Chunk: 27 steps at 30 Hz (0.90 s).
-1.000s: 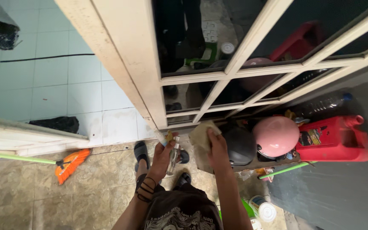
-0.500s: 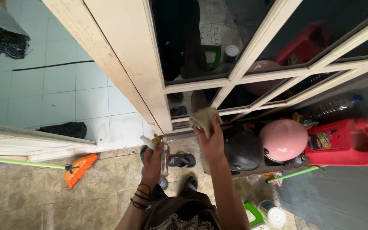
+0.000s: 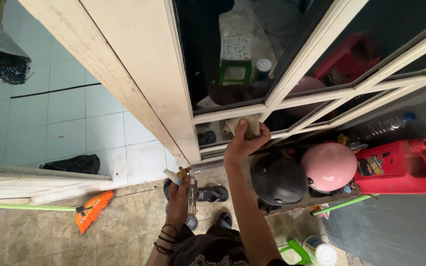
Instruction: The person sprays glass cleaner on a multi-pane glass door and wipes each pane with a cloth, moving systematically across the panes. The person holds the spray bottle in one hand and the cloth in the other, repeatedly spraying and wiping the glass surfaces.
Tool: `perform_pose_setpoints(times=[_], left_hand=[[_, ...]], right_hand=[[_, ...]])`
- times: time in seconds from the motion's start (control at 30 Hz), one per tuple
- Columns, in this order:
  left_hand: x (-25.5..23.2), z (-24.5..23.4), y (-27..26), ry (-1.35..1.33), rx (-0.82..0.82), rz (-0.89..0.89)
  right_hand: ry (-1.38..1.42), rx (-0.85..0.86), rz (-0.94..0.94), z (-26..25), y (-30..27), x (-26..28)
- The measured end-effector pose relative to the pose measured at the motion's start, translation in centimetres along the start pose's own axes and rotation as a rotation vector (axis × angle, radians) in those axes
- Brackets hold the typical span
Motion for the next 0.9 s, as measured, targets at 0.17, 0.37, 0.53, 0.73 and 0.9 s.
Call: perform_pose_setpoints(times=[0.17,0.37,0.53,0.73,0.9], left_hand=[[-1.0,-0.4,1.2,0.017,0.005,0.016],[-3.1,-0.6,2.5,0.014,0.037,0.059],[-3.7,-0.4,3.0,0.001,0.038,0.051],[-3.5,0.0,3.4,-0.001,0.049,0.034],[-3.7,0.3,4.3,0.031,0.056,0.001]], right_hand=[[-0.204,0.062,-0.383,0.6,-0.2,-0.4],[-0.295,0.214,-0.529,0.3,-0.5,-0.5],[-0.247,0.196,-0.400,-0.1,-0.5,-1.5],[-0.457,0.096,-0.545,-0.3,-0.1,-1.5],[-0.362,0.135,-0.568,-0.4,0.5,-0.4]])
Point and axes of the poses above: each hand's wrist, its own y-axis towards the middle knuckle, its own z-axis out of the palm, x = y × z, the point moved 2 cm from there along y, towards the middle knuckle, and after that the axes turned 5 degrees about -z, right-handed, at the moved point
